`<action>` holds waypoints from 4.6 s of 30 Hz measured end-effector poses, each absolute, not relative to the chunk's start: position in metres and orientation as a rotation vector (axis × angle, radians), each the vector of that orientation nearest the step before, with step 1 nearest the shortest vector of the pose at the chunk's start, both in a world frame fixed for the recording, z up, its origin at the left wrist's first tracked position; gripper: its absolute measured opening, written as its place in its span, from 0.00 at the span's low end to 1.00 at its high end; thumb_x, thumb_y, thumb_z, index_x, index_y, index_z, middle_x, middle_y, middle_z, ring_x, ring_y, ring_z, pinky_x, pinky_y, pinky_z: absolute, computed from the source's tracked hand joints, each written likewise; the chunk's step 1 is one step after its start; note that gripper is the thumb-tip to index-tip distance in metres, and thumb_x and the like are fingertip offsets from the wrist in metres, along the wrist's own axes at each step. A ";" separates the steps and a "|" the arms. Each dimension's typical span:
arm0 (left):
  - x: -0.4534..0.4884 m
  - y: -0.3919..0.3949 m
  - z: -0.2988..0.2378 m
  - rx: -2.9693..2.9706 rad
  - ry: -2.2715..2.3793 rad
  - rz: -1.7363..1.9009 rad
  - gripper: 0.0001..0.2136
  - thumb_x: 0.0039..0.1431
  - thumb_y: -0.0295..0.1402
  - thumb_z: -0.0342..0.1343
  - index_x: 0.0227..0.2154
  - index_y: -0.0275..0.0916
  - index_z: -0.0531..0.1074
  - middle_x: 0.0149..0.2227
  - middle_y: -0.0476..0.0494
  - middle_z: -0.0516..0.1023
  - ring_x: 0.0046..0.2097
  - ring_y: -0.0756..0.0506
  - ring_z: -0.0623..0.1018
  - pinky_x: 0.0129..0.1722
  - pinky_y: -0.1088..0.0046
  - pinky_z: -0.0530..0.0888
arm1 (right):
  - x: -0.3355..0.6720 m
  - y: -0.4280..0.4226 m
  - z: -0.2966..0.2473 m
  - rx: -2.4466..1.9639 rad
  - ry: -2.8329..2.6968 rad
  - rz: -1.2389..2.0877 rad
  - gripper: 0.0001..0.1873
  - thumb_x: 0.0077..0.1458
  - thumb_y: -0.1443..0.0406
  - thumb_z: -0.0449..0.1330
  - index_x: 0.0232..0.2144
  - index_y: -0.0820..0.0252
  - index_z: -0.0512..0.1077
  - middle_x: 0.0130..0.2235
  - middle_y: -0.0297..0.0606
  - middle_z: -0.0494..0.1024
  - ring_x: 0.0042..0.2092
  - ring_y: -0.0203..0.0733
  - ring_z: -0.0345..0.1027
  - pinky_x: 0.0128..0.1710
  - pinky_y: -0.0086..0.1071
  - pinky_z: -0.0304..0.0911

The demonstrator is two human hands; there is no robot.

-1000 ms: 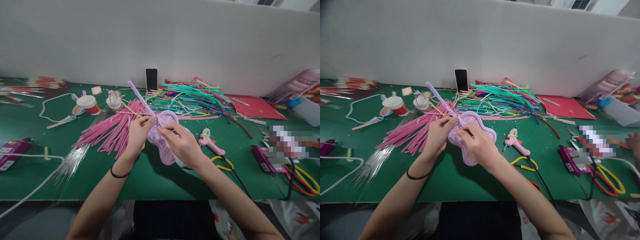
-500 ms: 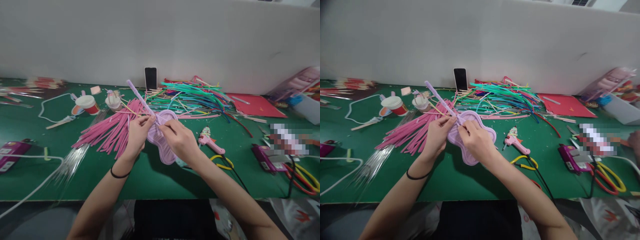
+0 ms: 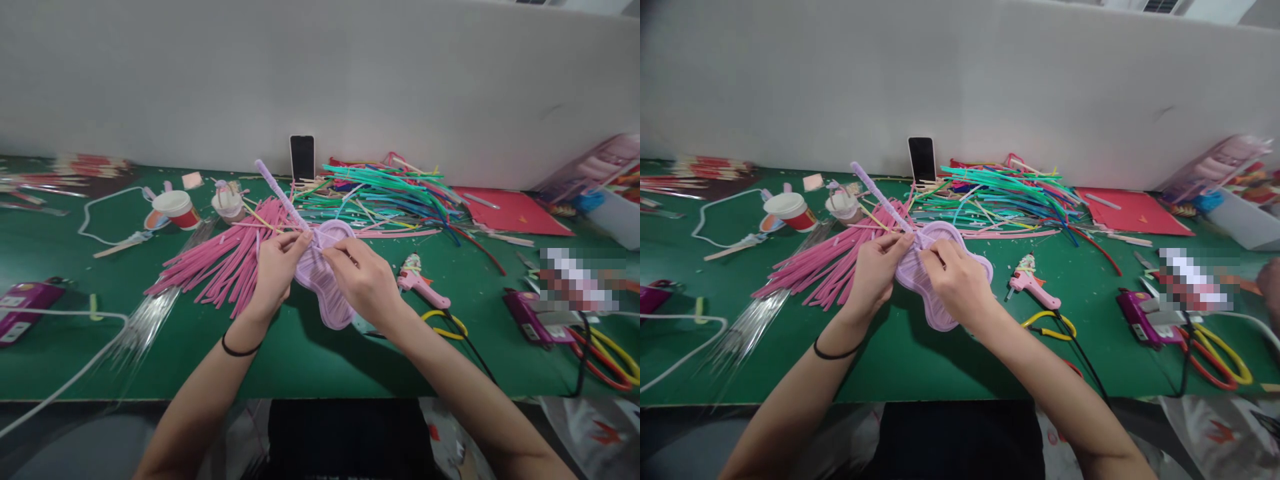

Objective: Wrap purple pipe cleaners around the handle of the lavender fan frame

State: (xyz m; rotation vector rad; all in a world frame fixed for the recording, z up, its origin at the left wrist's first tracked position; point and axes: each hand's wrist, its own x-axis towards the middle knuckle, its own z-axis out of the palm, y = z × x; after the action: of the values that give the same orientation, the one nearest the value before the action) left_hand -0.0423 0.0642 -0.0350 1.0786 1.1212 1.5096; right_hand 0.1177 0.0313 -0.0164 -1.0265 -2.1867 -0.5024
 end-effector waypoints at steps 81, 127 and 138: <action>-0.052 0.056 0.029 1.683 1.127 1.290 0.14 0.52 0.46 0.68 0.32 0.40 0.83 0.37 0.42 0.84 0.42 0.40 0.80 0.47 0.67 0.74 | 0.130 0.031 -0.016 -0.919 -1.333 0.879 0.10 0.60 0.58 0.61 0.41 0.56 0.70 0.40 0.37 0.77 0.42 0.40 0.71 0.44 0.33 0.68; -0.059 0.009 -0.010 1.480 1.251 1.429 0.20 0.57 0.35 0.64 0.53 0.45 0.78 0.54 0.44 0.81 0.55 0.38 0.78 0.59 0.63 0.71 | 0.090 0.018 -0.005 -0.956 -1.737 -0.021 0.08 0.65 0.66 0.55 0.37 0.57 0.75 0.38 0.44 0.82 0.42 0.45 0.76 0.46 0.39 0.72; -0.054 0.010 0.009 1.494 1.394 1.453 0.12 0.53 0.41 0.68 0.37 0.42 0.82 0.39 0.45 0.84 0.42 0.41 0.82 0.44 0.67 0.77 | 0.094 0.014 0.006 -0.972 -1.663 0.328 0.05 0.62 0.67 0.60 0.37 0.59 0.76 0.36 0.37 0.83 0.37 0.38 0.77 0.39 0.30 0.72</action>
State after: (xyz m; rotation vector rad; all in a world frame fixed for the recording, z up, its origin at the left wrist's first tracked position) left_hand -0.0536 0.0104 0.0093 1.4941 1.3936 1.4526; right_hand 0.0937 0.0138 0.0063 -0.9715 -1.6628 0.3283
